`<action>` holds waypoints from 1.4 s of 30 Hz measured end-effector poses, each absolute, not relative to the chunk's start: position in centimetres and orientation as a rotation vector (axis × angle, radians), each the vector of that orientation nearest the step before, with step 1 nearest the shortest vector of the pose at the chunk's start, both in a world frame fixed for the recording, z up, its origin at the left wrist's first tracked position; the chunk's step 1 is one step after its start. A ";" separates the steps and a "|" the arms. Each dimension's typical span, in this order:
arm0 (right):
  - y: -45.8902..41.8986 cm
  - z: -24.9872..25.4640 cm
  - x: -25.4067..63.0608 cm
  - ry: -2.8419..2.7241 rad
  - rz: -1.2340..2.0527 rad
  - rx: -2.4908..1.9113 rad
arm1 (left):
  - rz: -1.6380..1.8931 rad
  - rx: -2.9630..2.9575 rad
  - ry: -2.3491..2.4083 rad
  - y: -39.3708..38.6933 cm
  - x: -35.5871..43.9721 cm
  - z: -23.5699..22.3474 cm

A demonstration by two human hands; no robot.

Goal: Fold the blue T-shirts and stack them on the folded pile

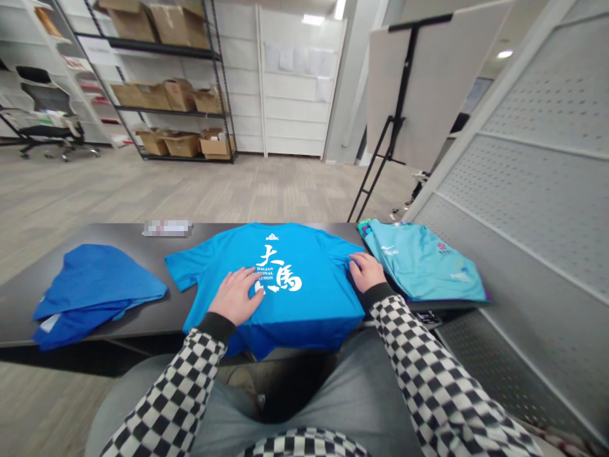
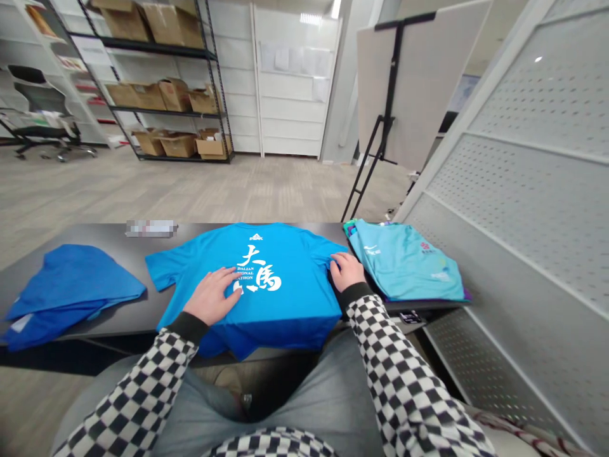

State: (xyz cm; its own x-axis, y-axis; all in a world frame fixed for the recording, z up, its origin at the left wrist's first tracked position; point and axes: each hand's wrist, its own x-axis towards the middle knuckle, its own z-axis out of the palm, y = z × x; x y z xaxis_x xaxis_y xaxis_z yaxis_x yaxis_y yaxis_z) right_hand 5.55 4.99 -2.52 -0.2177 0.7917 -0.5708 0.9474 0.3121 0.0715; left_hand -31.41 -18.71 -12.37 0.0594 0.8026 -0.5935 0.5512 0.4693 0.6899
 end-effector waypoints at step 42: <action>7.2 -4.5 4.8 1.843 -0.336 1.565 | 0.258 1.187 1.606 -18.3 -31.7 -12.5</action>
